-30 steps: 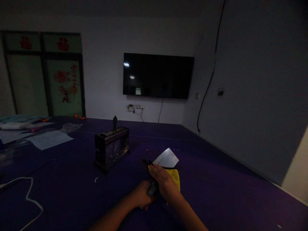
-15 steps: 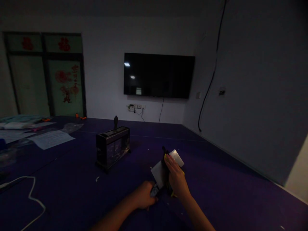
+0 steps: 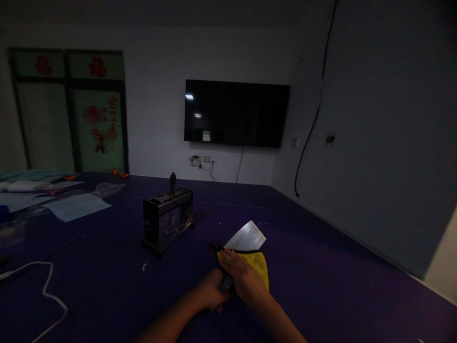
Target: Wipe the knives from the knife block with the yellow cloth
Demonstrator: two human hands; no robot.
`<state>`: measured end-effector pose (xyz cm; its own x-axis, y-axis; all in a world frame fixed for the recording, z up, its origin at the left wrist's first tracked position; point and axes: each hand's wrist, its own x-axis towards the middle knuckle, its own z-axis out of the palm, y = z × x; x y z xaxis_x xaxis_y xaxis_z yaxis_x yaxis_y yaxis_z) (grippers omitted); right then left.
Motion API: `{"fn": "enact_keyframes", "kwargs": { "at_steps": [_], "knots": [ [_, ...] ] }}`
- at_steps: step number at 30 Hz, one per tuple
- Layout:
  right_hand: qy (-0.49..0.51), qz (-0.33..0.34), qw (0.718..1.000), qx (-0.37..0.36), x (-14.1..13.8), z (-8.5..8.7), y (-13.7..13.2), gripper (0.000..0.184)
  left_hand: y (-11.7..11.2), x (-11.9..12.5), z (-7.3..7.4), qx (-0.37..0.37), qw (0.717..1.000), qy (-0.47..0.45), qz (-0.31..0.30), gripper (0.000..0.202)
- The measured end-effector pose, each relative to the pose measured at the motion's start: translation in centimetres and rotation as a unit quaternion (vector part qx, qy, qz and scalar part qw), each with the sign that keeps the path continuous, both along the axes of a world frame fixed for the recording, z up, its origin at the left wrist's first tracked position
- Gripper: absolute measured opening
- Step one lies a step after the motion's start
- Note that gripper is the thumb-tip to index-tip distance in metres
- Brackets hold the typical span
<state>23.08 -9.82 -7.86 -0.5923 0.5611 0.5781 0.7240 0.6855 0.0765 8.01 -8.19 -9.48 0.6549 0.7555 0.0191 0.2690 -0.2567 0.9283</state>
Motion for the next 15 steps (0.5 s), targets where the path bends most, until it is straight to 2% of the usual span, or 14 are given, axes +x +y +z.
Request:
{"fn": "enact_keyframes", "kwargs": {
  "at_steps": [3,8,15],
  "knots": [
    [0.000,0.002,1.000,-0.007,-0.1,0.2,-0.2,0.062,0.2,0.1,-0.2,0.030,0.999,0.018,0.004,0.010],
    [0.011,-0.013,1.000,0.007,0.4,-0.2,0.4,0.064,-0.1,0.0,-0.2,0.032,0.999,0.030,-0.008,0.011],
    [0.102,-0.063,0.991,0.065,1.7,-0.2,1.3,0.067,-1.1,-0.3,1.2,0.035,0.998,0.059,-0.008,0.020]
  ]
}}
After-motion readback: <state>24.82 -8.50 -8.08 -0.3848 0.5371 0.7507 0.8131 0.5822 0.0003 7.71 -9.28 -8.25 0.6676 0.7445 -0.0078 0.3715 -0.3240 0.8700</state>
